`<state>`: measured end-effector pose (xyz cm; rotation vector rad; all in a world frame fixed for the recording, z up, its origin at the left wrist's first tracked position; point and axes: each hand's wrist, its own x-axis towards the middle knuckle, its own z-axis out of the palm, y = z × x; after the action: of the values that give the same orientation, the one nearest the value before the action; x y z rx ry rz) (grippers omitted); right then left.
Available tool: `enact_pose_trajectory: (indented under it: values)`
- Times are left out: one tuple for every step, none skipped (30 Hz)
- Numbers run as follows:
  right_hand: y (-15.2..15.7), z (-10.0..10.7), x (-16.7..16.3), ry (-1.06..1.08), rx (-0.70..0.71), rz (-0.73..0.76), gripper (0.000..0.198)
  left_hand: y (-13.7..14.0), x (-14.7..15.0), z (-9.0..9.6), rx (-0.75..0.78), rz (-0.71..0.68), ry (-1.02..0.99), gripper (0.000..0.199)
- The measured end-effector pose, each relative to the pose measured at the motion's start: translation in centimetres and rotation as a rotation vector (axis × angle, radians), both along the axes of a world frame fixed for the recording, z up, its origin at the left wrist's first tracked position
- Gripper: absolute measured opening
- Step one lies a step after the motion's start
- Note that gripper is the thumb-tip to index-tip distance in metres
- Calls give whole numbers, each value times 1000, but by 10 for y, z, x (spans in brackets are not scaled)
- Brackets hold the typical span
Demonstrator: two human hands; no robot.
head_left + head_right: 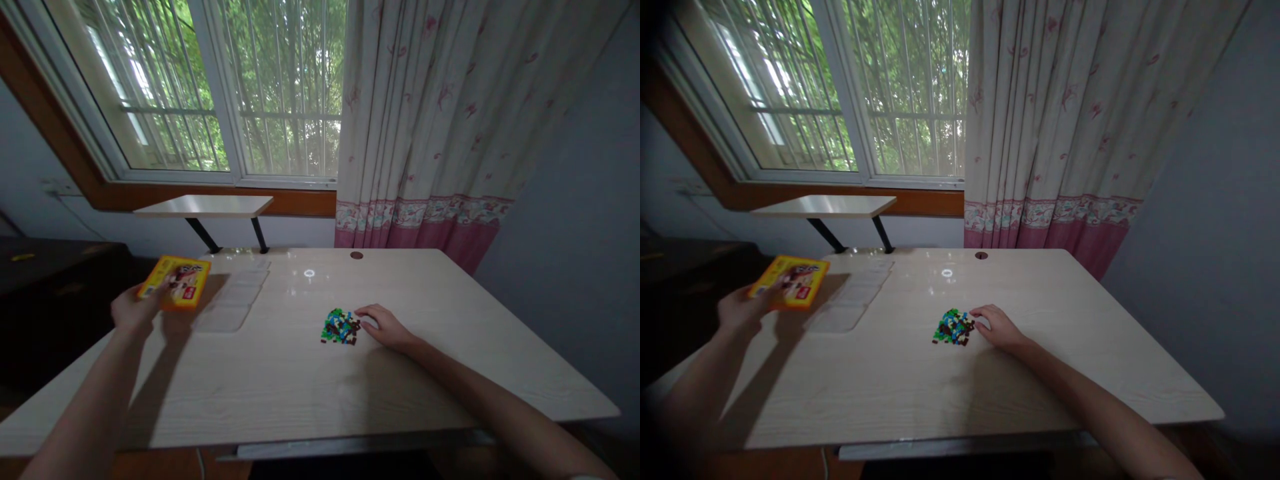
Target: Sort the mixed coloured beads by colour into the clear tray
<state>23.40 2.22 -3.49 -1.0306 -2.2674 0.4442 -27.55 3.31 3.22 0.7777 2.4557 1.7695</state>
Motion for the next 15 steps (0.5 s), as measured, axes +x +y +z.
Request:
enact_pose_trajectory:
  values:
    - [1, 1, 0, 10, -7, -4, 24, 2, 11, 6, 109, -61, -132, 50]
    - [3, 2, -1, 22, -14, -11, 23, 4, 24, 11, 200, -150, -212, 50]
    - [5, 3, -2, 37, -24, -16, 22, 6, 40, 16, 225, -271, -319, 46]
    - [10, 4, -4, 56, -37, -19, 21, 8, 58, 20, 237, -400, -440, 39]
    - [15, 5, -7, 80, -57, -16, 21, 11, 77, 22, 242, -522, -551, 31]
    - [21, 7, -10, 112, -83, -9, 21, 13, 98, 22, 238, -647, -649, 25]
    - [29, 8, -14, 153, -120, 3, 22, 16, 120, 21, 225, -721, -738, 19]
    - [37, 10, -19, 203, -167, 23, 23, 20, 141, 18, 222, -745, -811, 14]
    - [45, 13, -25, 266, -217, 41, 25, 24, 162, 14, 211, -787, -884, 12]
    - [53, 15, -32, 338, -272, 61, 27, 28, 182, 9, 225, -804, -934, 11]
    - [61, 17, -40, 422, -331, 84, 30, 32, 200, 3, 265, -814, -971, 11]
    - [68, 19, -48, 504, -385, 108, 32, 36, 216, -3, 300, -821, -1007, 12]
    - [74, 21, -56, 576, -437, 129, 35, 40, 230, -10, 347, -817, -1035, 12]
    - [79, 21, -64, 626, -492, 151, 40, 43, 241, -16, 395, -805, -1053, 13]
    - [83, 21, -72, 661, -546, 169, 44, 45, 250, -21, 432, -778, -1071, 14]
